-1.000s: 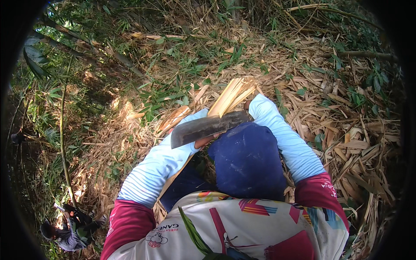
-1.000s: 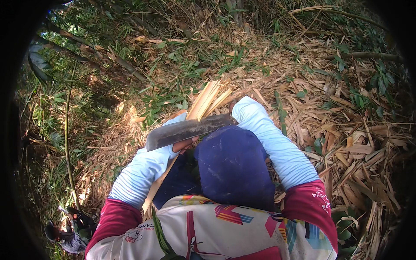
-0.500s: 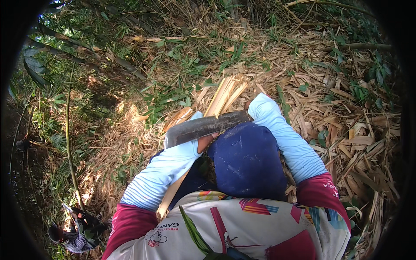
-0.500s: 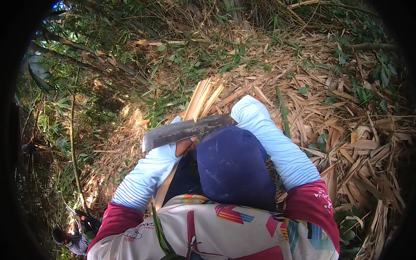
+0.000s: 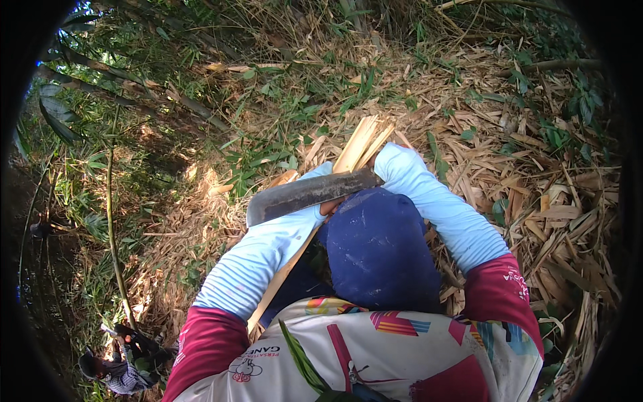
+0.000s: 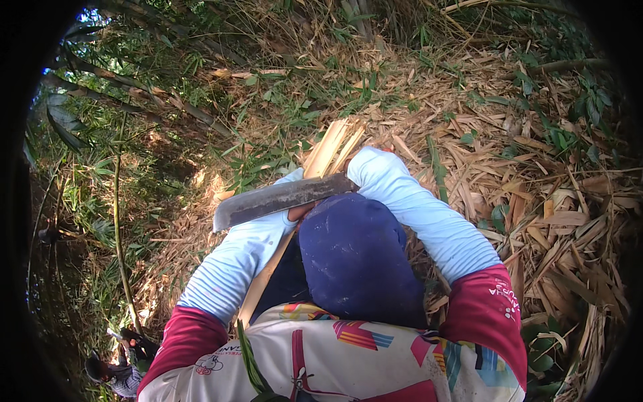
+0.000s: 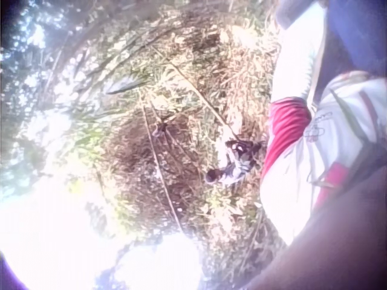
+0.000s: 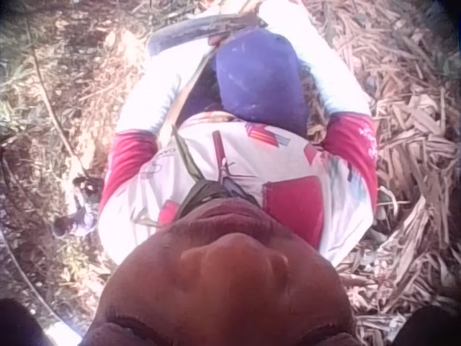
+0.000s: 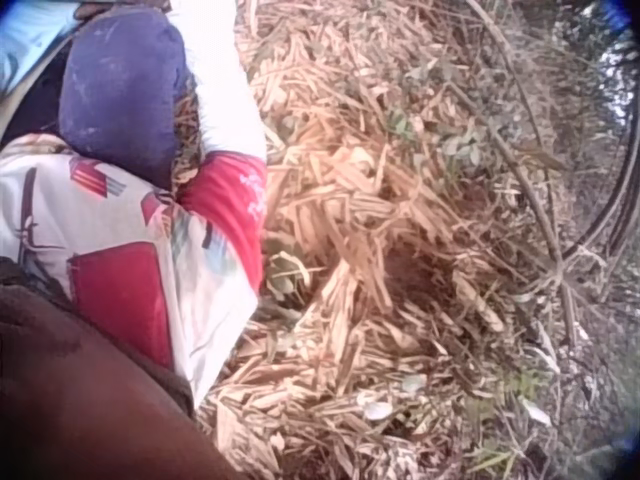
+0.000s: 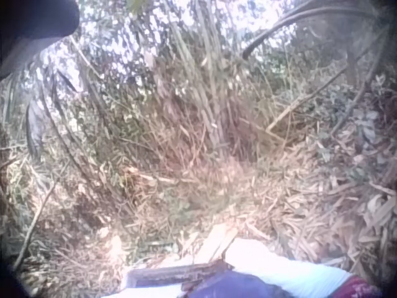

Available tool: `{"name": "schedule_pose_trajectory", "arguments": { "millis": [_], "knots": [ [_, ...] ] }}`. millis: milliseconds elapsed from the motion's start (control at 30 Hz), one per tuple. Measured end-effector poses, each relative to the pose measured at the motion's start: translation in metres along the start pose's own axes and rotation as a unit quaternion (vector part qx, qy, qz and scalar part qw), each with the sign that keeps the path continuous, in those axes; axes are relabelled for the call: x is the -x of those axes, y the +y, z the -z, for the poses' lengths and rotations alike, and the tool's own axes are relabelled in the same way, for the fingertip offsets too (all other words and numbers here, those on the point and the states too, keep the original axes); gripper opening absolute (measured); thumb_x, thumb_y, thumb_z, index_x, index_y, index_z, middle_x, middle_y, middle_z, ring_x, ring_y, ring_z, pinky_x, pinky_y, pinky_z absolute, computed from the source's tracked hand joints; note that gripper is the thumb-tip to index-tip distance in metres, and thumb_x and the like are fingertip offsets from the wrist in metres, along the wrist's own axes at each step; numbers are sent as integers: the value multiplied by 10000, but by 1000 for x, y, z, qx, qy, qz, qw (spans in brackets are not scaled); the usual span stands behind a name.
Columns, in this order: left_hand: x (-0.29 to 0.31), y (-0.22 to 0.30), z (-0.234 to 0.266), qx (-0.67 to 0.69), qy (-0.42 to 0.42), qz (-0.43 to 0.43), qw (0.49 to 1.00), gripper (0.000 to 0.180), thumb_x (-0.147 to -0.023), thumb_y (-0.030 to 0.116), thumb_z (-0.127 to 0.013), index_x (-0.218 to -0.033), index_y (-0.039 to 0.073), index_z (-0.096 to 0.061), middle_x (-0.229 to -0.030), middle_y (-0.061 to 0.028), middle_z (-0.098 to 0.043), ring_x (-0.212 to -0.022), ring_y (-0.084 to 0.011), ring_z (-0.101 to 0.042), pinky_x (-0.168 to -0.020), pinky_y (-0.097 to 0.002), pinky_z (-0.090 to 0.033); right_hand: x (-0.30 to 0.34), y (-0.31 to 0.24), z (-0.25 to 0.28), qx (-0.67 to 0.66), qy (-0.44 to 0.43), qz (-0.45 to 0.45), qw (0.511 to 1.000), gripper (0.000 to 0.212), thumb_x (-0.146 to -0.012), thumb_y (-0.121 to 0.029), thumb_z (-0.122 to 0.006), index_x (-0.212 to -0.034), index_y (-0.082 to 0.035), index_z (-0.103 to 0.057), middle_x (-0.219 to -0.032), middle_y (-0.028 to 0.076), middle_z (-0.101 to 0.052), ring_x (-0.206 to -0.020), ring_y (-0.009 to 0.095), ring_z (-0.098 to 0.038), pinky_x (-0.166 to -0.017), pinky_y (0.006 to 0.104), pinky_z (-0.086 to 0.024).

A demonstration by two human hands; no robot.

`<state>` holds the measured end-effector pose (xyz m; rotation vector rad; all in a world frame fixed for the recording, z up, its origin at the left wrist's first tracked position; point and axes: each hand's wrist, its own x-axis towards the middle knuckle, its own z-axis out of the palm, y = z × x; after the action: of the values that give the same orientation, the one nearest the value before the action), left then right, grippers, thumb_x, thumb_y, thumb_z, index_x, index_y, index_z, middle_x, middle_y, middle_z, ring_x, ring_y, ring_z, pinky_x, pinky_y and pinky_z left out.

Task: The person sits on the ground in a bamboo grove and uses a large knife to split a long bamboo stalk into thin strips. They hold the stalk between their legs and repeatedly strike it with the knife to separate the layers.

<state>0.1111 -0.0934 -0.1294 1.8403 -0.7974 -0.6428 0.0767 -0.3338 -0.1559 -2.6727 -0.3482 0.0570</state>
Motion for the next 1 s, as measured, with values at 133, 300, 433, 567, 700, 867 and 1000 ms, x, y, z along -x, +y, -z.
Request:
{"name": "schedule_pose_trajectory", "arguments": {
  "millis": [133, 300, 433, 567, 700, 867, 1000],
  "knots": [
    [-2, -36, 1, 405, 6, 117, 907, 430, -979, 173, -560, -1360, 4, -451, -1131, -124, -634, -920, -161, -658, -746, -247, -554, 7, -19, 23, -10, -47, -13, 999, 464, -699, -368, -737, -1079, -113, -658, -1112, 142, -654, -1035, 333, -624, -896, 380, -498],
    [4, -7, 12, 463, -58, 172, 867, 386, -998, 165, -520, -1346, 8, -458, -1048, -116, -651, -831, -147, -666, -701, -249, -569, 6, -21, 25, -41, 23, 70, 996, 556, -700, -364, -763, -1171, -99, -634, -1160, 174, -649, -1057, 342, -629, -902, 372, -519],
    [21, 48, 13, 184, -40, 176, 966, 328, -987, 151, -532, -1275, 2, -485, -873, -102, -658, -597, -135, -644, -552, -249, -556, -2, -21, 31, -1, -139, -57, 989, 621, -696, -398, -761, -1242, -147, -602, -1262, 129, -612, -1141, 324, -595, -970, 366, -481],
    [40, 39, 43, 388, -88, 194, 897, 292, -976, 145, -541, -1222, -4, -489, -754, -93, -639, -453, -145, -600, -393, -245, -507, -11, -20, 39, 33, -242, -118, 962, 518, -671, -306, -766, -1155, -170, -637, -1074, 131, -680, -996, 351, -653, -852, 382, -539],
    [51, 50, 37, 443, 4, 206, 873, 295, -980, 151, -531, -1235, 11, -480, -734, -100, -635, -446, -136, -602, -328, -227, -467, -5, -34, 40, 101, -168, -82, 977, 461, -669, -240, -756, -1109, -159, -646, -1031, 138, -686, -981, 348, -660, -840, 406, -538],
    [69, 57, 34, 146, 3, 129, 981, 376, -904, 190, -649, -1217, 24, -523, -807, -89, -670, -468, -88, -530, -409, -194, -427, -11, -39, 40, 110, -190, -96, 971, 406, -696, -231, -732, -1083, -137, -653, -1023, 142, -690, -968, 331, -669, -838, 398, -535],
    [81, 82, 44, 132, 28, 131, 982, 401, -879, 200, -681, -1205, 14, -540, -775, -54, -643, -476, -78, -498, -425, -208, -409, -1, -15, 26, 125, -167, -105, 972, 412, -705, -215, -726, -1099, -131, -640, -1025, 159, -683, -962, 355, -666, -833, 416, -535]
  ]
}}
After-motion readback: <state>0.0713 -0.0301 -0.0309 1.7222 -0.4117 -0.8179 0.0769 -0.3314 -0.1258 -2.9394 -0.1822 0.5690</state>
